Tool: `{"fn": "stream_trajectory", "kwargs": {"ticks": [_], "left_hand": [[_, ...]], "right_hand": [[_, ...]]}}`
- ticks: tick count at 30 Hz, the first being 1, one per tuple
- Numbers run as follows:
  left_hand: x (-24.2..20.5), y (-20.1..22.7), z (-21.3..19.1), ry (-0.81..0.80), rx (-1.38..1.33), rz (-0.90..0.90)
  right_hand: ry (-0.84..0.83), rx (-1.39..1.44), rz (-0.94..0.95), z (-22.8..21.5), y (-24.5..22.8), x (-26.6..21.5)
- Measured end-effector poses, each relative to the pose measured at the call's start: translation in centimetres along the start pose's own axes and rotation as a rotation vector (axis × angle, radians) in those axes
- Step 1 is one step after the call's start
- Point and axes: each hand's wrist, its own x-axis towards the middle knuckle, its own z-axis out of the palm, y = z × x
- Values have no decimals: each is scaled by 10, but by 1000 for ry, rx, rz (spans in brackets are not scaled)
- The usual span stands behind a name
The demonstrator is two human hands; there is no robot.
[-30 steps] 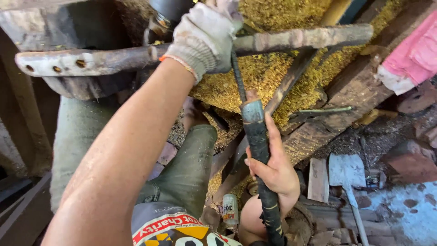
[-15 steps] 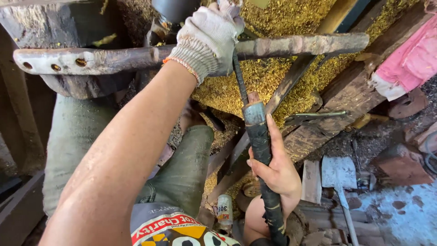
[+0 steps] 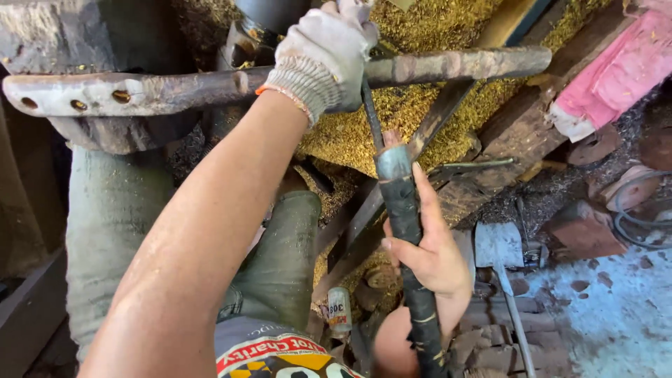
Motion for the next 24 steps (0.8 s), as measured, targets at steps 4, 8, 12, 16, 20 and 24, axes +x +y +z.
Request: {"fn": "stream_trajectory", "kwargs": {"ticks": [4,8,12,16,20,24], "left_hand": [[0,-4,-1,-36,-8,31],[-4,-1,-5,31,43,144],[-4,-3,-5,10,-10,88],[0,0,4,71,75,163],[6,-5,17,164,-199,-54],[4,-3,8,92,-114,-25]], "right_hand": [[83,141,-8,17,-1,0],[73,148,-47,19,-1,-1],[83,156,-36,17,8,1],[63,200,-60,11,18,0],[64,188,-41,9,18,3],[51,178,-68,6,23,6]]}}
